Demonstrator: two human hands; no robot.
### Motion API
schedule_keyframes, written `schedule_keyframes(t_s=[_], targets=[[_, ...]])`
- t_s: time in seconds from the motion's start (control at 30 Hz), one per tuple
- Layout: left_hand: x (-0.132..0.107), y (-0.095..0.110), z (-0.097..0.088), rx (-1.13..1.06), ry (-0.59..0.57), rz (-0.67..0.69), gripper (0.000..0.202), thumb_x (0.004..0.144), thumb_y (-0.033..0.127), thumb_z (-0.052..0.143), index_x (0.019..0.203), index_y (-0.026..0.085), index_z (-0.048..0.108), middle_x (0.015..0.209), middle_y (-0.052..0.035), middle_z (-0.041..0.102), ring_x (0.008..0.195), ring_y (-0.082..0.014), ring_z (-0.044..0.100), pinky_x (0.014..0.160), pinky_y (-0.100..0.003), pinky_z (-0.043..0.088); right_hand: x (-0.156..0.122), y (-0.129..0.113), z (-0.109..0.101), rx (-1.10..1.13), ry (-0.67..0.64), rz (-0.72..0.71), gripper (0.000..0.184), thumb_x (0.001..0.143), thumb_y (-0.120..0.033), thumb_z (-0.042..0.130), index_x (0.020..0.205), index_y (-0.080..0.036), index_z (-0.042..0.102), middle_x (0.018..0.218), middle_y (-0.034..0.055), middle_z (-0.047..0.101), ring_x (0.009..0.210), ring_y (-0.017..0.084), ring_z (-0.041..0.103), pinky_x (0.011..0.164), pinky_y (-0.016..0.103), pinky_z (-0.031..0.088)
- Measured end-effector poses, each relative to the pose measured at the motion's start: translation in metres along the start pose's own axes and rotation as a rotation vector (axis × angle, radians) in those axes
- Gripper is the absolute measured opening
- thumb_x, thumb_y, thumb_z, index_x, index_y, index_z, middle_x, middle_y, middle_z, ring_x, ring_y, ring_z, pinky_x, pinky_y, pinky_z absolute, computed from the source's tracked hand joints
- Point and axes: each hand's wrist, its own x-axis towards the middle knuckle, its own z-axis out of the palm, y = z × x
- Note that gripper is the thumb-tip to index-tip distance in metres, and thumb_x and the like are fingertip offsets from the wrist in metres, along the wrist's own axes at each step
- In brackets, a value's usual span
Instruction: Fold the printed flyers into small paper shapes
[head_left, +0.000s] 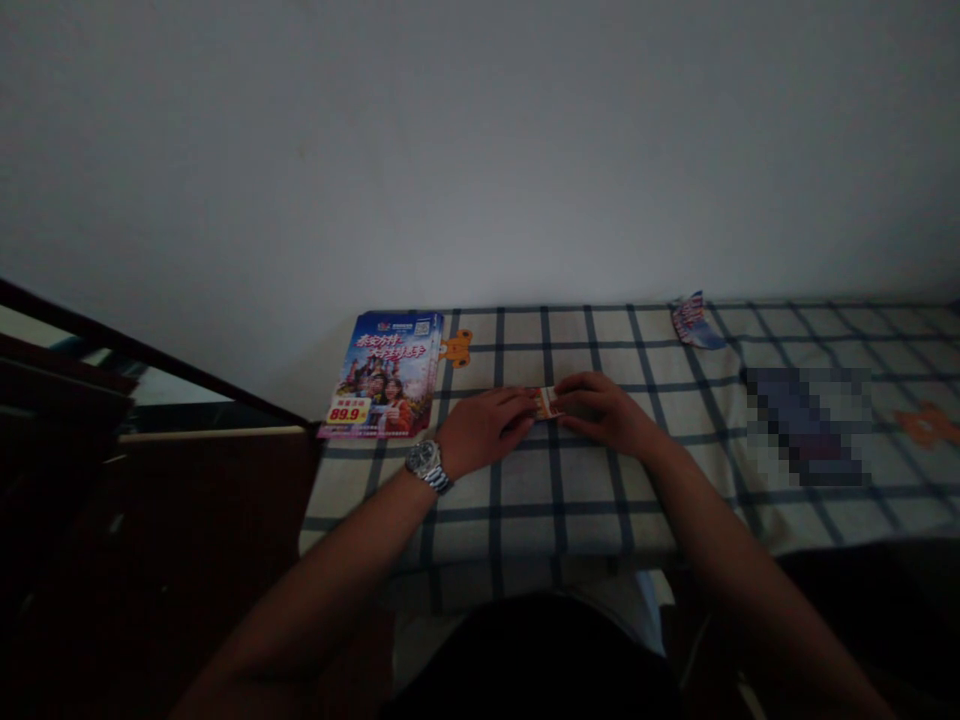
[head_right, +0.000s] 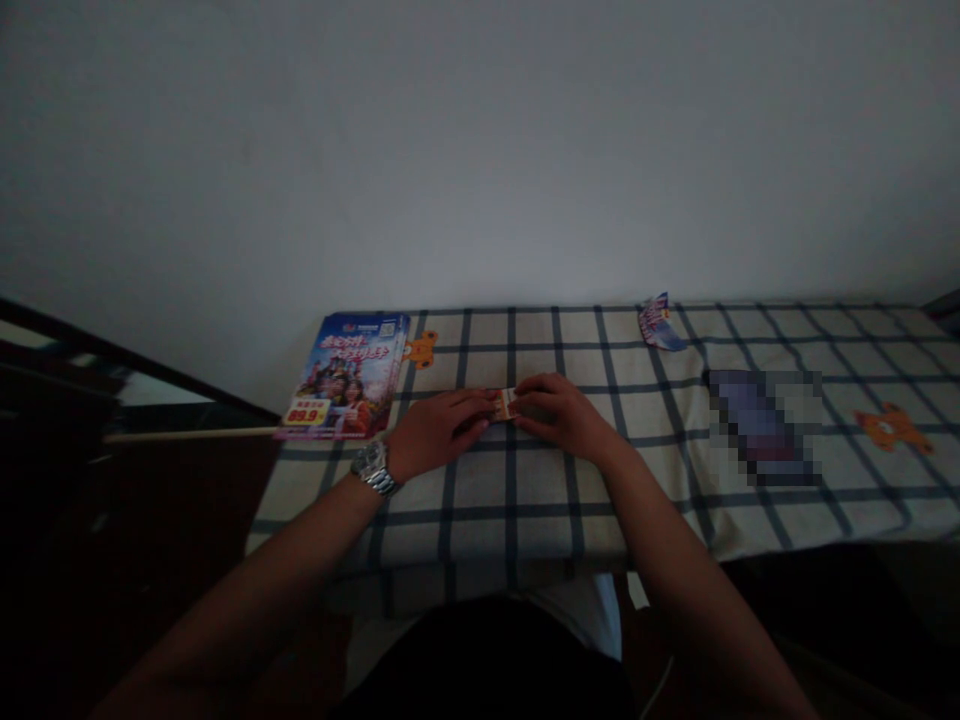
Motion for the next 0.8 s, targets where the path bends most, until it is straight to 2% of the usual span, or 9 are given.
schedule_keyframes(t_s=[0.27,0.5,0.7,0.8], targets=[[0.0006,-0.0004,-0.0016,-0.033,0.009,0.016,0.033,0.097,0.031,0.057,0.130,0.025,0.061,0.138,-0.0057,0.064,0.122,-0.0227,0.063,0.099,-0.043,0.056,0.0000,-0.0045,-0.0071,0.054,-0.054,0.006,0.026,0.090,-0.028,0.071,0.116,-0.031,0.073,0.123,0.0070,0.069,0.117,0.025,0.064,0.103,0.050,0.052],[0.0002,0.0005,-0.0043,-0.050,0.004,0.019,0.034,0.096,0.031,0.059,0.129,0.025,0.061,0.139,-0.0048,0.063,0.122,-0.0232,0.062,0.099,-0.043,0.056,-0.0018,-0.0026,-0.0096,0.085,-0.085,0.027,0.025,0.093,-0.031,0.068,0.118,-0.030,0.072,0.127,0.0070,0.068,0.121,0.024,0.062,0.105,0.050,0.051],[0.0007,0.0010,-0.0054,-0.057,-0.004,0.026,0.038,0.095,0.034,0.062,0.132,0.025,0.059,0.139,-0.0055,0.062,0.123,-0.0241,0.061,0.099,-0.043,0.056,-0.0011,-0.0037,-0.0069,0.098,-0.045,0.064,0.014,0.095,-0.032,0.065,0.105,-0.028,0.074,0.121,0.0070,0.070,0.114,0.024,0.065,0.101,0.048,0.053],[0.0013,0.0012,-0.0047,-0.055,0.015,0.029,0.039,0.095,0.035,0.063,0.132,0.025,0.060,0.137,-0.0069,0.062,0.121,-0.0244,0.062,0.099,-0.042,0.056,0.0012,-0.0062,-0.0054,0.111,-0.025,0.110,0.015,0.098,-0.033,0.059,0.100,-0.026,0.072,0.117,0.0074,0.071,0.110,0.023,0.067,0.098,0.045,0.054]])
